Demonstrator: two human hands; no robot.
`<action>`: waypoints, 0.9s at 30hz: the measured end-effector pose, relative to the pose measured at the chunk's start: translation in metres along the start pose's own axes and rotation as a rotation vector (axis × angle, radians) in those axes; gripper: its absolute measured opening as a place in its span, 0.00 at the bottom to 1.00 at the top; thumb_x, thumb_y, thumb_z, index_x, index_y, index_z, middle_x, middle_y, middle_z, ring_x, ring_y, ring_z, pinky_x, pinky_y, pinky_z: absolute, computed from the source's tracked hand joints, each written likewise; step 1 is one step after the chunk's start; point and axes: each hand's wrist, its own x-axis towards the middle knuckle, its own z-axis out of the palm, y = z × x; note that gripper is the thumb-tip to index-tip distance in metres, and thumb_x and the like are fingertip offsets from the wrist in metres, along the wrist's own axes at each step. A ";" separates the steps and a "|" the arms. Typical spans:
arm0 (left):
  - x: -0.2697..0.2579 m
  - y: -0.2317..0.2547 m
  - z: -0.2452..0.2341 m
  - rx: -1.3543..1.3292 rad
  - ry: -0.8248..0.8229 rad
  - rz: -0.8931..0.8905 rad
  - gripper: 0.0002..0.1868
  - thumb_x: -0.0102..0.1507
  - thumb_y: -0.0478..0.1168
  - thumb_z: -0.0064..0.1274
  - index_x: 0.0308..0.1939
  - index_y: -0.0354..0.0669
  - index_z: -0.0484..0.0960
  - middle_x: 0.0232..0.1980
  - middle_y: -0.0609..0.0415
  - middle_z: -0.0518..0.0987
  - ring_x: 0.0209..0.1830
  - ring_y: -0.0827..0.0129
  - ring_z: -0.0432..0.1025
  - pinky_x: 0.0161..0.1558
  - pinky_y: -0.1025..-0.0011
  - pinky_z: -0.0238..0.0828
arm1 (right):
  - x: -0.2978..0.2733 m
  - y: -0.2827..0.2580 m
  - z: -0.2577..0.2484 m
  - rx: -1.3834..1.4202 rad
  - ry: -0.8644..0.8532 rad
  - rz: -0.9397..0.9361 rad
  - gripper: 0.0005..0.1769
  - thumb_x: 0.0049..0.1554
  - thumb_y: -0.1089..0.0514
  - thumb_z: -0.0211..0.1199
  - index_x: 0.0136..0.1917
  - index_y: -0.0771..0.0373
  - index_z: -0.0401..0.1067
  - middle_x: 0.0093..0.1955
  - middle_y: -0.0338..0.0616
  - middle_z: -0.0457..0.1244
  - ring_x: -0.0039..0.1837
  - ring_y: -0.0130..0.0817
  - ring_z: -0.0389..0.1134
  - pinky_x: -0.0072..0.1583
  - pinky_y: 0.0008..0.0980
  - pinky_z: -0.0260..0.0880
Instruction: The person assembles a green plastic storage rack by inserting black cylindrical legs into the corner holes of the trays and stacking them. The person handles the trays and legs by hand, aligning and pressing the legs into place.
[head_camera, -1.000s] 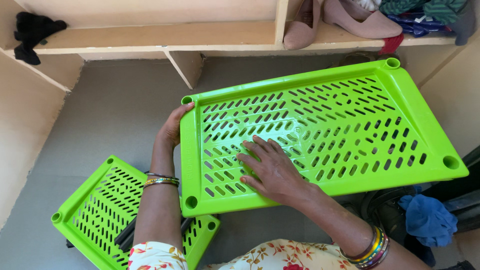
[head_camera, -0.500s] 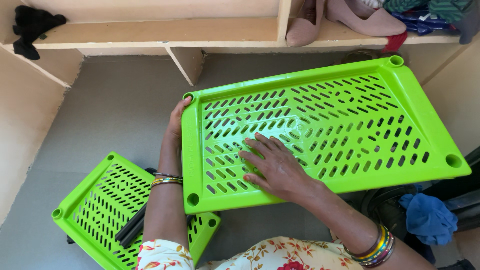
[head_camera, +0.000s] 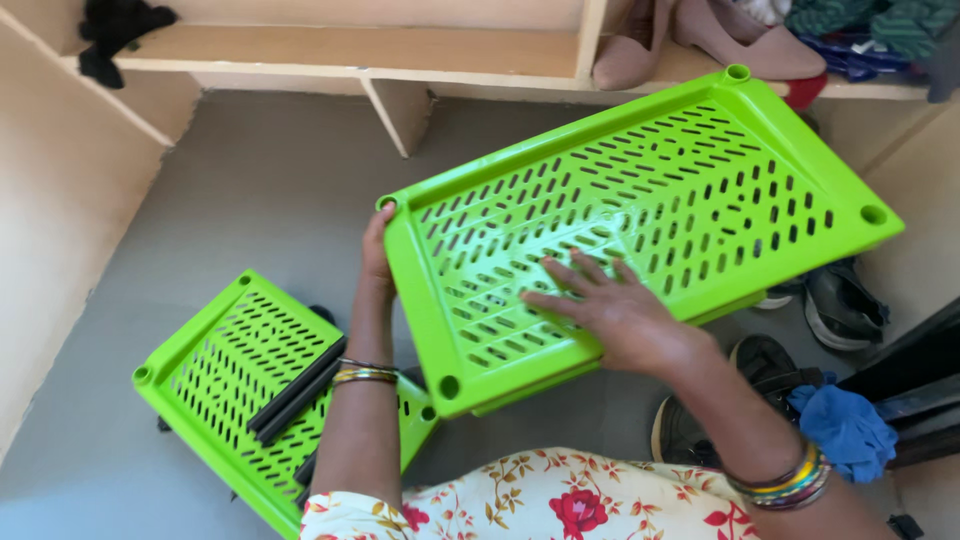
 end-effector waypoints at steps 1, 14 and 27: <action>-0.010 -0.009 0.003 -0.012 0.027 0.040 0.22 0.64 0.52 0.54 0.51 0.37 0.80 0.43 0.47 0.84 0.38 0.62 0.80 0.45 0.65 0.79 | -0.005 0.005 -0.005 -0.026 -0.044 0.013 0.68 0.40 0.60 0.79 0.83 0.27 0.44 0.89 0.33 0.32 0.85 0.46 0.31 0.77 0.59 0.41; -0.105 -0.029 0.036 0.046 0.031 -0.098 0.21 0.62 0.49 0.43 0.45 0.38 0.84 0.41 0.54 0.86 0.44 0.76 0.79 0.43 0.62 0.79 | 0.101 -0.071 -0.025 0.472 0.567 -0.238 0.28 0.57 0.51 0.66 0.69 0.58 0.68 0.69 0.53 0.63 0.70 0.53 0.65 0.67 0.43 0.66; -0.080 -0.046 0.011 0.603 -0.355 0.252 0.20 0.57 0.29 0.61 0.53 0.37 0.80 0.50 0.55 0.83 0.50 0.73 0.76 0.51 0.69 0.75 | 0.184 -0.068 -0.019 0.152 0.120 -0.051 0.29 0.52 0.43 0.70 0.66 0.46 0.76 0.64 0.40 0.68 0.73 0.40 0.59 0.74 0.63 0.44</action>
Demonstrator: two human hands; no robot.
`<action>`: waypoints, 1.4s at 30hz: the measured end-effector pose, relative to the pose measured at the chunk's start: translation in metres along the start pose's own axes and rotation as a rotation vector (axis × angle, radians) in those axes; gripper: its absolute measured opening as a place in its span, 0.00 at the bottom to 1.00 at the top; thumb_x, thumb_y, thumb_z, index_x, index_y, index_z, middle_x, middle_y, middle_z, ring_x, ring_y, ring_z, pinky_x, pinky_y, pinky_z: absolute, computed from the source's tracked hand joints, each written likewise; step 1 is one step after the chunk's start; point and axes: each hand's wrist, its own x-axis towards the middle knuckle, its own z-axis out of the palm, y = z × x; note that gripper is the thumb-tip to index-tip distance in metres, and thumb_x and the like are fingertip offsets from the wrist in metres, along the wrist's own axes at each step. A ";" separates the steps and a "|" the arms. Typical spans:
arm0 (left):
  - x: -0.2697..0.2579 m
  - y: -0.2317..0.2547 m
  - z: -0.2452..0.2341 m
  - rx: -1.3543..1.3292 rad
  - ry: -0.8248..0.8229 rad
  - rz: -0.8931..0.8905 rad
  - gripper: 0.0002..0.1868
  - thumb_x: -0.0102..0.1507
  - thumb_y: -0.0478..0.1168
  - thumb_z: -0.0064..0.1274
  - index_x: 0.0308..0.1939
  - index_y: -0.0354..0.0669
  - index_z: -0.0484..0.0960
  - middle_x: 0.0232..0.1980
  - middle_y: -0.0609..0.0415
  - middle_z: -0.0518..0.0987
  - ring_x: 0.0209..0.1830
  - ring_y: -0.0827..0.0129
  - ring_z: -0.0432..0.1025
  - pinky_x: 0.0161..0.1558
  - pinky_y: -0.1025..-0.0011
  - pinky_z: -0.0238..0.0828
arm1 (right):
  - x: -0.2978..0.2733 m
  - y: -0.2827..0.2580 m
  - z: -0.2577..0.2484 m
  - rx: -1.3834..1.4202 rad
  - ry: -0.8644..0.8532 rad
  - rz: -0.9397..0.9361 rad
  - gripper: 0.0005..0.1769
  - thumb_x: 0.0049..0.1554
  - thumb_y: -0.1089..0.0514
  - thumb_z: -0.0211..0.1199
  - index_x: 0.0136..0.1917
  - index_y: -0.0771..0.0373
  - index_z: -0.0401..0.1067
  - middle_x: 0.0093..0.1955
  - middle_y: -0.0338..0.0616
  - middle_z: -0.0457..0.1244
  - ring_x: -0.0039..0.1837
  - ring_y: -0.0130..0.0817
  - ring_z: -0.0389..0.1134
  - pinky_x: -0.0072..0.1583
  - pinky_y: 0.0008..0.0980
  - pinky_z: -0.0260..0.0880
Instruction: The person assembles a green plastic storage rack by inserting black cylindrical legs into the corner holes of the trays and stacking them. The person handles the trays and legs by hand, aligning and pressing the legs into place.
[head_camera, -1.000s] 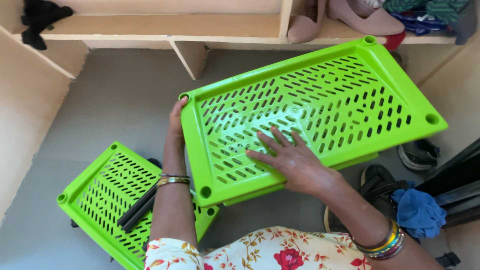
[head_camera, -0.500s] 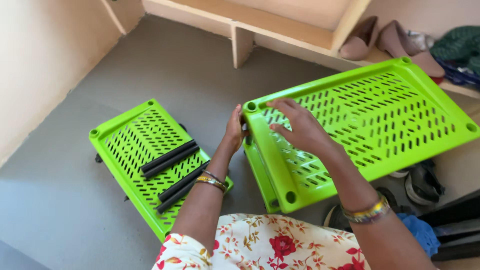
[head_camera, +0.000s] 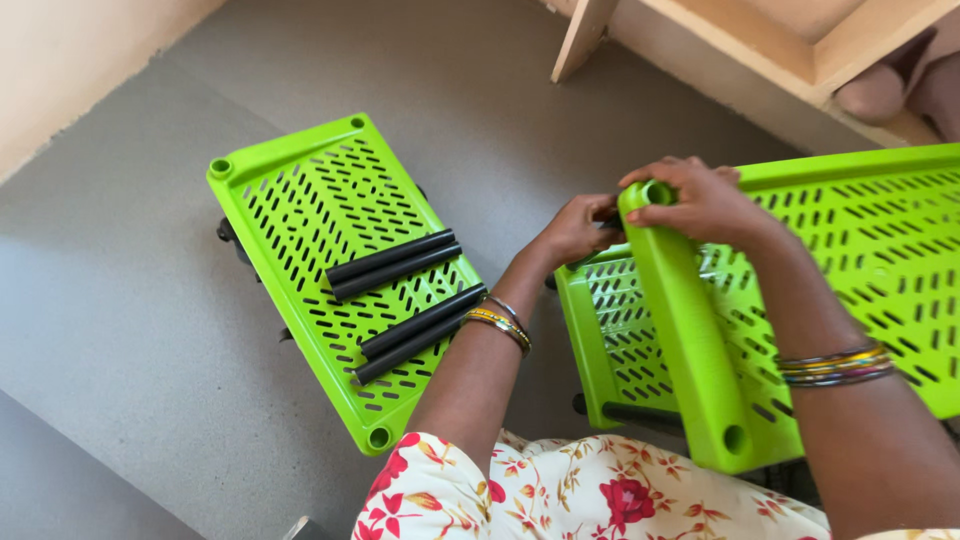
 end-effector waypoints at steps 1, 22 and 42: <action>0.001 -0.003 0.001 -0.009 -0.015 -0.030 0.18 0.58 0.29 0.61 0.52 0.37 0.81 0.49 0.54 0.84 0.48 0.73 0.76 0.49 0.70 0.75 | 0.000 0.005 0.000 0.143 -0.019 0.031 0.27 0.52 0.43 0.69 0.64 0.48 0.77 0.61 0.40 0.69 0.68 0.38 0.63 0.70 0.56 0.53; -0.003 0.028 -0.020 -0.302 0.162 -0.397 0.26 0.62 0.50 0.52 0.61 0.41 0.80 0.51 0.54 0.83 0.49 0.72 0.77 0.41 0.70 0.79 | 0.002 0.026 0.047 0.071 0.140 -0.096 0.24 0.64 0.40 0.52 0.70 0.47 0.70 0.64 0.45 0.63 0.73 0.39 0.54 0.71 0.49 0.35; -0.062 0.096 0.093 -0.081 0.315 -0.386 0.45 0.52 0.35 0.63 0.69 0.42 0.56 0.60 0.45 0.76 0.55 0.58 0.76 0.52 0.61 0.80 | -0.268 0.260 -0.003 0.163 1.098 0.533 0.26 0.60 0.42 0.72 0.65 0.55 0.72 0.68 0.51 0.62 0.75 0.51 0.62 0.74 0.58 0.62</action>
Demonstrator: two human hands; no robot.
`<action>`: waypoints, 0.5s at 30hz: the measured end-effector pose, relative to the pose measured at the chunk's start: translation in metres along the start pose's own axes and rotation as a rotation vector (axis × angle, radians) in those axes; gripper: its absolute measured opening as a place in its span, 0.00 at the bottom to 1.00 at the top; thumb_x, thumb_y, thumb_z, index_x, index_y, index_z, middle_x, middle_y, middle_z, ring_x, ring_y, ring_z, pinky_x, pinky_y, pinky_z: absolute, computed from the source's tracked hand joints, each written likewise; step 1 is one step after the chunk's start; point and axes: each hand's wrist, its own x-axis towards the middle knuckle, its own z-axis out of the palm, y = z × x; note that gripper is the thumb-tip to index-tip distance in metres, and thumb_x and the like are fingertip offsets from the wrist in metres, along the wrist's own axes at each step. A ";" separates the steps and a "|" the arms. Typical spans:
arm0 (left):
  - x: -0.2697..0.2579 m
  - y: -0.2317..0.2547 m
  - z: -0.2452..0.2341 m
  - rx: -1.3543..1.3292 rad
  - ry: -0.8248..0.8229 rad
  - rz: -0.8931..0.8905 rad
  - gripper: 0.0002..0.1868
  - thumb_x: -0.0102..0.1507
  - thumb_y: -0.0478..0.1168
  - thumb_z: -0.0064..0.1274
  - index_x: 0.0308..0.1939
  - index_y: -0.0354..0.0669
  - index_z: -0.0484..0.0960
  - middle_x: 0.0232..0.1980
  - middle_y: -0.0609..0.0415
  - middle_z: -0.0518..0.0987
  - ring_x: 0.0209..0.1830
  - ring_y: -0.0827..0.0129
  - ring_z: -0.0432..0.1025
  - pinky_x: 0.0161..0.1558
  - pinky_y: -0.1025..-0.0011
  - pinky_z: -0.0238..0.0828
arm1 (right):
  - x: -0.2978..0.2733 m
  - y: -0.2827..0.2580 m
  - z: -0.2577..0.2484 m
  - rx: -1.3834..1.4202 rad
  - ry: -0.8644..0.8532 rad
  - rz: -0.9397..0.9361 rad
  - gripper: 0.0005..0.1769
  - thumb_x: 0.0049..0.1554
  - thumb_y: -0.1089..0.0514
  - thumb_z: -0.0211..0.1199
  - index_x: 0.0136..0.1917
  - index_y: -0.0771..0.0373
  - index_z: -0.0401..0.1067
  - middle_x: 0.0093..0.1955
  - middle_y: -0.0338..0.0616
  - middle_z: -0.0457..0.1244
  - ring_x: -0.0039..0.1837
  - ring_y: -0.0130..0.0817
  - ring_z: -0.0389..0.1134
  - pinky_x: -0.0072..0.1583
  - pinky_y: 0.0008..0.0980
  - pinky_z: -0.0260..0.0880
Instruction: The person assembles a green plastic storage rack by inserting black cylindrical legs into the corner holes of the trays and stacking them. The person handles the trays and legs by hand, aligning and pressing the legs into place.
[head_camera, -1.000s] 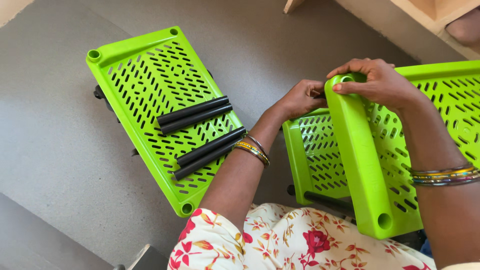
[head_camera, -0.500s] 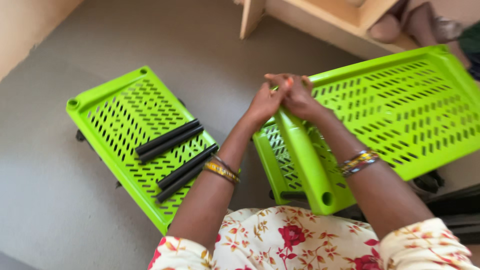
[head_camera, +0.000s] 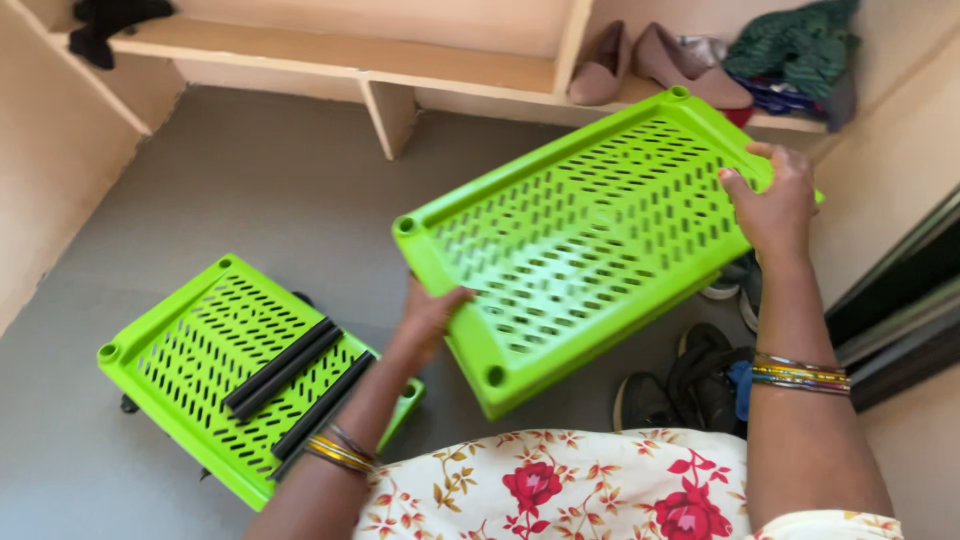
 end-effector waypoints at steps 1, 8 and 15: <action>0.010 0.004 -0.016 -0.001 -0.086 0.121 0.39 0.54 0.35 0.63 0.67 0.39 0.63 0.58 0.46 0.78 0.54 0.61 0.77 0.53 0.65 0.79 | -0.004 0.019 -0.005 -0.059 0.011 0.061 0.27 0.58 0.43 0.74 0.66 0.56 0.73 0.67 0.53 0.62 0.72 0.53 0.62 0.70 0.60 0.61; 0.074 0.065 -0.066 0.486 0.123 -0.086 0.27 0.57 0.43 0.62 0.58 0.37 0.75 0.46 0.46 0.82 0.41 0.58 0.77 0.41 0.61 0.73 | -0.014 0.095 -0.007 -0.085 -0.130 0.298 0.37 0.52 0.47 0.77 0.69 0.63 0.70 0.60 0.61 0.66 0.60 0.55 0.68 0.59 0.49 0.68; 0.021 0.071 -0.052 1.015 0.290 0.148 0.30 0.60 0.51 0.63 0.56 0.31 0.76 0.48 0.34 0.83 0.49 0.46 0.78 0.52 0.55 0.72 | -0.032 0.136 0.011 0.335 -0.246 0.542 0.20 0.62 0.58 0.63 0.65 0.67 0.74 0.52 0.49 0.71 0.51 0.36 0.72 0.52 0.35 0.70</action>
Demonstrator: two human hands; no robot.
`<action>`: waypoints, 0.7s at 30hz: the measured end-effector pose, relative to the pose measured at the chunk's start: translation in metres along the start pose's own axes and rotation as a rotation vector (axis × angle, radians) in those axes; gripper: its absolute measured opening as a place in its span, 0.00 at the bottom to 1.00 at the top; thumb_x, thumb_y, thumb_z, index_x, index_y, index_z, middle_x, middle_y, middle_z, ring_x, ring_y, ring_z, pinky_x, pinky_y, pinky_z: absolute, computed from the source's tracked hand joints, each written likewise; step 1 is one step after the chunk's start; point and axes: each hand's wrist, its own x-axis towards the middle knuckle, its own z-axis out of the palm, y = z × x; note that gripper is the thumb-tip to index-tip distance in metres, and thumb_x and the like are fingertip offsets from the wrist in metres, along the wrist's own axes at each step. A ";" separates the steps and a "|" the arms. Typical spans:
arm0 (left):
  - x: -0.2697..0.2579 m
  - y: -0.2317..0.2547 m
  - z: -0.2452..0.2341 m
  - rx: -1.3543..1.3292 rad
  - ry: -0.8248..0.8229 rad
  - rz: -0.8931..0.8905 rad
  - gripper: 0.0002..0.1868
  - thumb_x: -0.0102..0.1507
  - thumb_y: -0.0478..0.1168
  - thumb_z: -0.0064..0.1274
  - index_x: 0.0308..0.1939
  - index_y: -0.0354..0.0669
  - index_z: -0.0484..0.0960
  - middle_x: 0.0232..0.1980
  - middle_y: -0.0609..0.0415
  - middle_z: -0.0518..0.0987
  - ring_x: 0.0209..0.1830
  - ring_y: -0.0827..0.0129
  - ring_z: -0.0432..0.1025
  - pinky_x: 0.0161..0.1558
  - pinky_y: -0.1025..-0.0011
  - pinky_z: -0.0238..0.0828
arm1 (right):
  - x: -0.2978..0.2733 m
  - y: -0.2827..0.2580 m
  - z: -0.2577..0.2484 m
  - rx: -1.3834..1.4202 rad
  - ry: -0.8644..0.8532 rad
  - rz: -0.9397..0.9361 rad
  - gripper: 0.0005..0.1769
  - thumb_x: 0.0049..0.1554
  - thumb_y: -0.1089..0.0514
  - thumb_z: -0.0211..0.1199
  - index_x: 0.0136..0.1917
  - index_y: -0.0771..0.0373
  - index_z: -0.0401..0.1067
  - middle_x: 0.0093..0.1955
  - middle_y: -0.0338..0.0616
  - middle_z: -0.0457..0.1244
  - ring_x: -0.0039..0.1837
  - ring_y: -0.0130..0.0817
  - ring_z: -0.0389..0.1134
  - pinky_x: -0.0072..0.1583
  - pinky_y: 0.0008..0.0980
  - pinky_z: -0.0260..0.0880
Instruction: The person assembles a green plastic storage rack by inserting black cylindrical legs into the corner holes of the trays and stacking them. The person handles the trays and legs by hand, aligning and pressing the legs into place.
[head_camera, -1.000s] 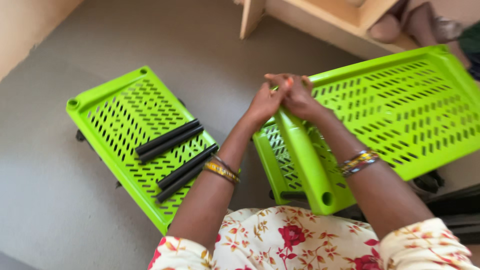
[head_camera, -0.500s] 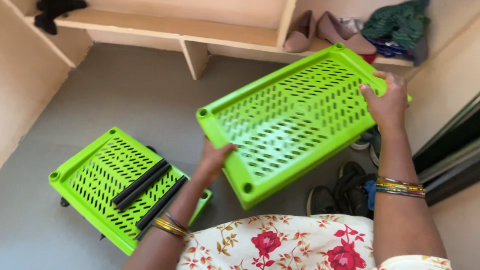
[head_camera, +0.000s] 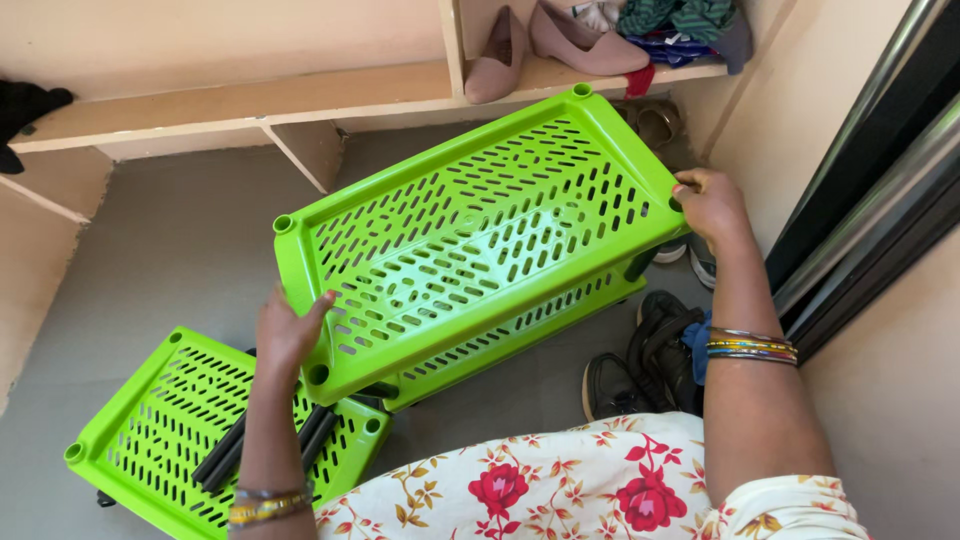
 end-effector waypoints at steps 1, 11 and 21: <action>-0.010 -0.005 0.000 -0.013 -0.012 -0.008 0.29 0.60 0.51 0.61 0.56 0.32 0.76 0.48 0.35 0.83 0.48 0.46 0.79 0.51 0.55 0.72 | 0.000 0.004 -0.001 0.043 -0.005 0.058 0.18 0.63 0.57 0.62 0.64 0.66 0.75 0.51 0.47 0.70 0.49 0.34 0.70 0.49 0.35 0.69; -0.033 -0.046 0.020 -0.082 0.089 -0.155 0.26 0.71 0.54 0.46 0.46 0.30 0.80 0.40 0.30 0.81 0.41 0.39 0.75 0.46 0.50 0.69 | -0.016 -0.014 0.009 0.103 0.013 0.185 0.26 0.67 0.40 0.62 0.54 0.68 0.77 0.40 0.42 0.67 0.37 0.30 0.66 0.38 0.34 0.67; 0.009 -0.046 0.024 -0.447 0.279 -0.010 0.26 0.66 0.55 0.57 0.53 0.33 0.82 0.40 0.47 0.83 0.38 0.67 0.76 0.42 0.67 0.72 | -0.035 -0.037 0.014 0.087 0.181 0.128 0.25 0.63 0.44 0.69 0.49 0.72 0.77 0.42 0.48 0.68 0.37 0.35 0.72 0.37 0.44 0.78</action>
